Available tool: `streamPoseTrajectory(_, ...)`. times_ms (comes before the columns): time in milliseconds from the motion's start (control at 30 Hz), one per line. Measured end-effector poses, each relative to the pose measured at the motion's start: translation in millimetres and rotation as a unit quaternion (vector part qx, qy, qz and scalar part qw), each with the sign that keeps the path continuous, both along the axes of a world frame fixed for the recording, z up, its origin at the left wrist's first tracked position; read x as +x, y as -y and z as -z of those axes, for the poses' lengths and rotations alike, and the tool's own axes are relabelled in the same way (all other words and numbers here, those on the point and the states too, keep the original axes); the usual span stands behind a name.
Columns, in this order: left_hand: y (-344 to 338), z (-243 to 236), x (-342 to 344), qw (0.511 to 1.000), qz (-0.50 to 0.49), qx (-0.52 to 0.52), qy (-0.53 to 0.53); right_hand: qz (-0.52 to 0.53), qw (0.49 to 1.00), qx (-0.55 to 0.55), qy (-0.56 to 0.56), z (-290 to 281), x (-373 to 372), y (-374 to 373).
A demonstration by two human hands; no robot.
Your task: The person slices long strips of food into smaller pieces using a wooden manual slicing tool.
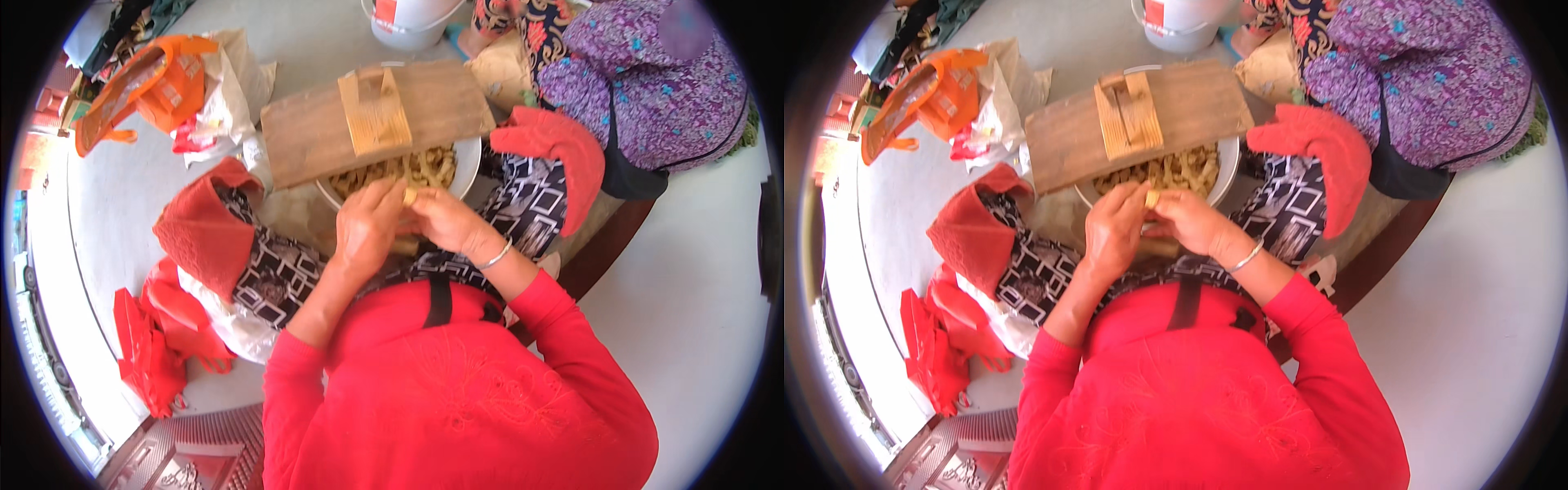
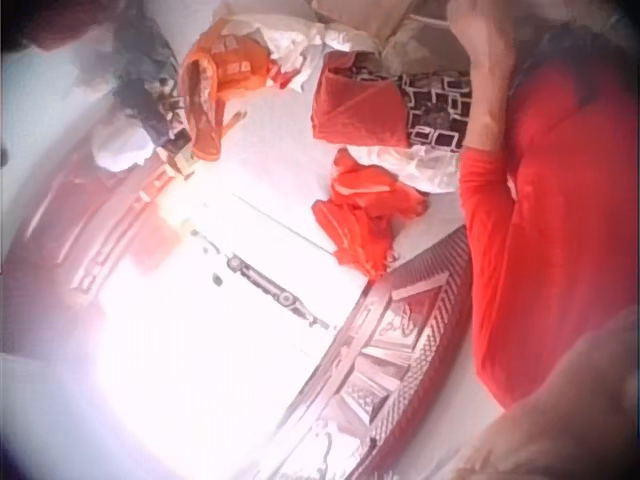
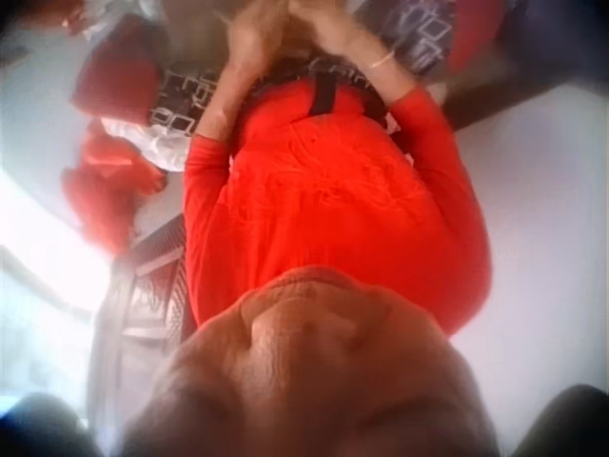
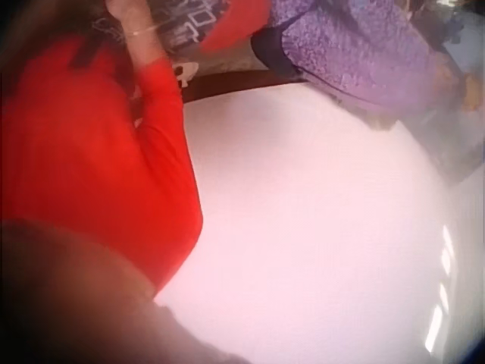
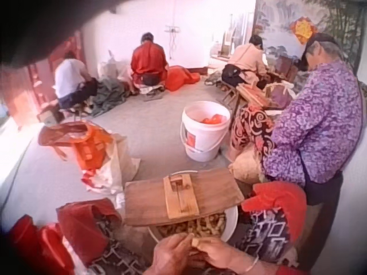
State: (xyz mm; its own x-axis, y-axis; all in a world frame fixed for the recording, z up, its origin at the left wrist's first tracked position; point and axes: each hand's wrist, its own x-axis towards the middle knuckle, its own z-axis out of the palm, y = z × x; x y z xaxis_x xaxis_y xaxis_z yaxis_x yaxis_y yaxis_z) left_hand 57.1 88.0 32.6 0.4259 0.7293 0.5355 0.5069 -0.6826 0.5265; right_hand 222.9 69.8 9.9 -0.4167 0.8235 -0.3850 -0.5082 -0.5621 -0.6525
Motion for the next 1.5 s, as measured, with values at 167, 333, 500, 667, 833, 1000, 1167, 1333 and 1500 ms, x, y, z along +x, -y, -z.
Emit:
streamPoseTrajectory(167,2.5,-29.6,-5.2,0.979,0.056,-0.189,0.044,0.027,0.998,0.039,0.028,-16.2,-7.0,0.5)
streamPoseTrajectory(333,-8.2,-12.1,6.8,0.958,-0.023,-0.286,0.032,0.115,0.884,0.281,0.355,-17.5,-14.2,-5.0)
streamPoseTrajectory(500,-12.9,16.4,15.4,0.818,-0.016,-0.503,0.279,0.168,0.781,0.396,0.453,-19.5,-8.1,-14.9)
streamPoseTrajectory(667,25.0,8.7,3.2,0.8,0.01,-0.528,0.284,0.24,0.894,0.28,0.255,-2.2,-2.3,-30.0)
streamPoseTrajectory(833,9.5,1.6,-12.3,0.984,-0.087,-0.136,-0.072,0.25,0.915,0.21,0.238,-10.6,6.5,-37.2)
streamPoseTrajectory(1000,-16.2,-13.1,-14.7,0.984,-0.068,-0.07,-0.146,0.074,0.846,0.365,0.382,-50.1,17.4,-51.1)
streamPoseTrajectory(1167,-47.3,-11.4,-16.1,0.941,0.004,-0.327,0.085,-0.042,0.932,0.207,0.295,-56.8,25.7,-70.2)
streamPoseTrajectory(1333,-94.3,-4.9,-28.3,0.841,0.024,-0.484,0.243,0.067,0.917,0.229,0.319,-44.1,18.1,-92.3)
streamPoseTrajectory(1500,-116.5,11.3,-26.6,0.829,-0.001,-0.485,0.279,0.101,0.851,0.296,0.422,-30.2,9.7,-106.9)
